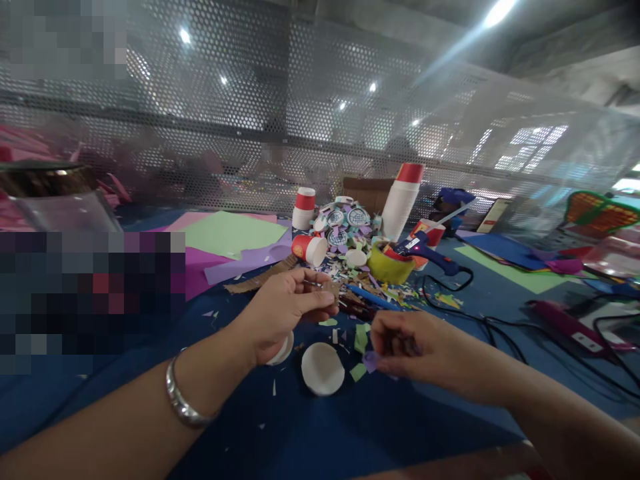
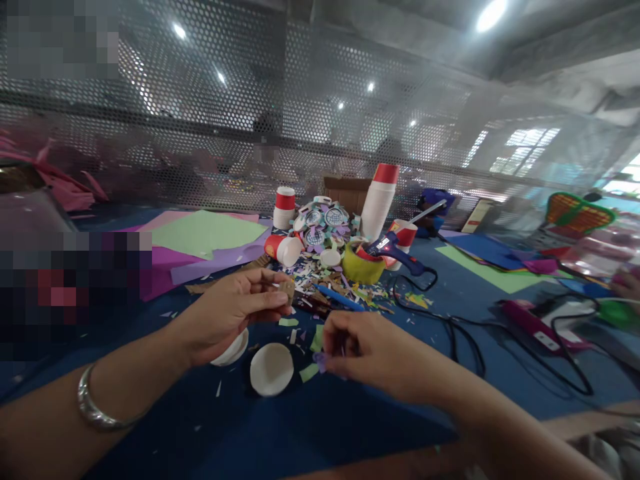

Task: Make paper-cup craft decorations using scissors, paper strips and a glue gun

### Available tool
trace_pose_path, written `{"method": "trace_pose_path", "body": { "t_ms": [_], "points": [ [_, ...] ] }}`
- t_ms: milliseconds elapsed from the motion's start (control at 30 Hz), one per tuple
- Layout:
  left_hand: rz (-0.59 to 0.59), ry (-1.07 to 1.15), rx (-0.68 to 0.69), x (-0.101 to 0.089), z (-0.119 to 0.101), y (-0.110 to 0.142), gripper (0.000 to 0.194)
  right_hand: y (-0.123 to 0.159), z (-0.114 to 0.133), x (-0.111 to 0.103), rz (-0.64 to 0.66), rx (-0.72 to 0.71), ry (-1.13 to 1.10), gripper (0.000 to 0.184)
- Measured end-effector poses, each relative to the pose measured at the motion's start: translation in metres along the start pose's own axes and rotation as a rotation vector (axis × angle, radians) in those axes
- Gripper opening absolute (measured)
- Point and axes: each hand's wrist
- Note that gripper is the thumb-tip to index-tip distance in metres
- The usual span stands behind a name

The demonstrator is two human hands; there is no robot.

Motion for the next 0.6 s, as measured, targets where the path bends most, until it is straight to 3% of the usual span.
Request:
{"method": "trace_pose_path", "body": {
  "t_ms": [333, 600],
  "points": [
    [0.003, -0.152, 0.026, 0.005, 0.002, 0.004, 0.017, -0.026, 0.001, -0.006, -0.455, -0.179, -0.354, 0.025],
    [0.119, -0.236, 0.078, 0.007, 0.009, 0.005, 0.015, -0.035, -0.003, 0.001, -0.490, -0.203, -0.417, 0.027]
  ]
}}
Point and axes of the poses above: each hand's wrist, its own y-axis away from the middle knuckle, its own x-axis out of the palm, z = x × y, and after that the axes turned 15 degrees about -x, right-handed
